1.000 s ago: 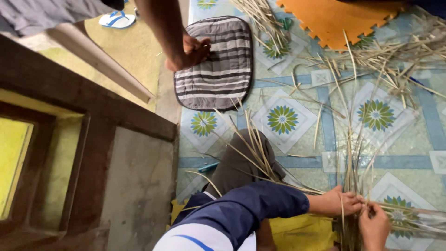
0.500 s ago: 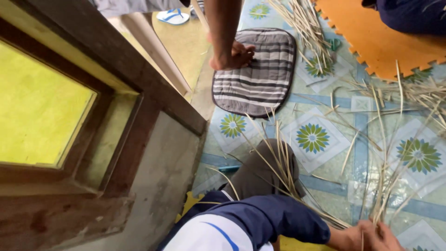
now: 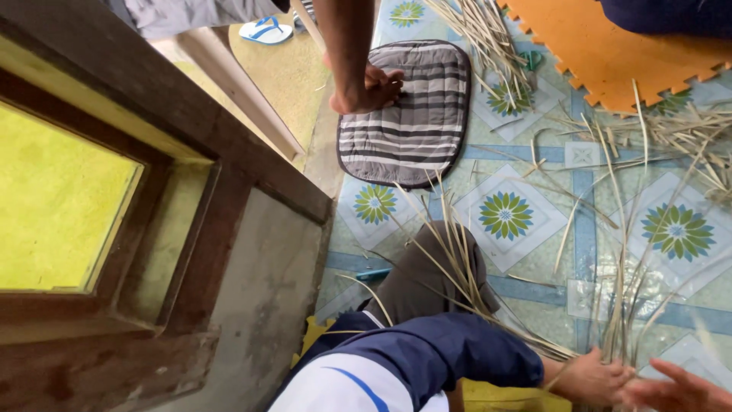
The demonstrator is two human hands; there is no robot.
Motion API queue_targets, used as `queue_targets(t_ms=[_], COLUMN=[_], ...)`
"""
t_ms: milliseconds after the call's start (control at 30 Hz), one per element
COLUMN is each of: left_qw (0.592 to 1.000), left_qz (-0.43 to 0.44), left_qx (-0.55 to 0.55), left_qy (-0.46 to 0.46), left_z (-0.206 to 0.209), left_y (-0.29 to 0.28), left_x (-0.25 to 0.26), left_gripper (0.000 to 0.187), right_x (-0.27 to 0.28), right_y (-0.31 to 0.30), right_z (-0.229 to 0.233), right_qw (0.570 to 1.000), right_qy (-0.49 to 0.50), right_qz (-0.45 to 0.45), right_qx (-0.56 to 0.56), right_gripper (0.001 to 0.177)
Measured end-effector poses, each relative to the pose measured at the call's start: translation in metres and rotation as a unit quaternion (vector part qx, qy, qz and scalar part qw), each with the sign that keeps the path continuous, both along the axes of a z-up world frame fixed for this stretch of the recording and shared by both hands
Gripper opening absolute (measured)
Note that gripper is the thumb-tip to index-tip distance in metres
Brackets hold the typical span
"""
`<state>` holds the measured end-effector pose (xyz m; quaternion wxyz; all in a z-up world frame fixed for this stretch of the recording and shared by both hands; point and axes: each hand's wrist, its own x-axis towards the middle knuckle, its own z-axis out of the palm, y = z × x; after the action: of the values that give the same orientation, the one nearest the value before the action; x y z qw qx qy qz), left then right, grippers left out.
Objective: Weave thin strips of material together on the floor to create a mat
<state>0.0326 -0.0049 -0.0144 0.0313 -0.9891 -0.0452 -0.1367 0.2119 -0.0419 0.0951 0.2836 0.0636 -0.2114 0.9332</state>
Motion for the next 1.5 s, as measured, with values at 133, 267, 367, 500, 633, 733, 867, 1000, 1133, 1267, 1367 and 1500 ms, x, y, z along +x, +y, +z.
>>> queue_targets(t_ms=[133,267,367,500,633,733,867,1000,1133,1267,1367,1500], left_qw=[0.977,0.98,0.987,0.972,0.965,0.965,0.905,0.885,0.789,0.677,0.793,0.863], left_qz=[-0.009,-0.037,-0.044,-0.079,-0.107,-0.107,-0.066,-0.057,0.14,0.272,0.276,0.249], left_qx=[-0.213,-0.193,-0.139,-0.22,-0.231,-0.227,-0.413,-0.461,-0.598,-0.683,-0.542,-0.44], left_qy=[-0.003,0.017,-0.062,0.007,0.062,0.08,0.075,0.038,0.005,0.031,0.026,-0.029], left_z=[-0.013,-0.006,0.026,0.007,0.021,0.037,0.072,0.005,-0.001,-0.009,0.038,0.083], left_y=[0.014,0.023,0.031,0.037,0.046,0.052,0.065,0.1,0.126,0.145,0.145,0.131], left_x=[-0.004,-0.003,-0.019,-0.014,-0.023,-0.02,-0.008,0.027,0.055,0.085,0.08,0.075], left_gripper=[0.066,0.032,0.033,0.037,0.034,0.035,0.032,0.038,0.033,0.034,0.034,0.031], right_x=[-0.058,-0.131,-0.174,-0.187,-0.148,-0.103,-0.059,-0.043,-0.064,-0.076,-0.076,-0.077], right_y=[-0.061,-0.107,-0.151,-0.234,-0.198,-0.168,-0.118,-0.093,-0.073,-0.067,-0.069,-0.07], right_z=[-0.058,-0.02,-0.009,0.002,0.11,0.153,0.072,-0.081,-0.068,-0.065,-0.071,-0.076], right_qw=[0.748,0.654,0.591,0.632,0.658,0.565,0.305,0.217,0.153,0.165,0.16,0.155], right_qy=[-0.489,-0.647,-0.79,-0.742,-0.727,-0.767,-0.849,-0.847,-0.867,-0.849,-0.852,-0.856], right_qz=[-0.447,-0.365,-0.14,-0.221,-0.15,-0.287,-0.432,-0.47,-0.464,-0.495,-0.491,-0.488], right_qx=[-0.04,-0.14,-0.086,-0.039,-0.125,-0.096,-0.002,0.121,0.1,0.084,0.086,0.076], right_gripper=[0.042,0.049,0.045,0.033,0.051,0.052,0.013,0.018,0.022,0.033,0.034,0.031])
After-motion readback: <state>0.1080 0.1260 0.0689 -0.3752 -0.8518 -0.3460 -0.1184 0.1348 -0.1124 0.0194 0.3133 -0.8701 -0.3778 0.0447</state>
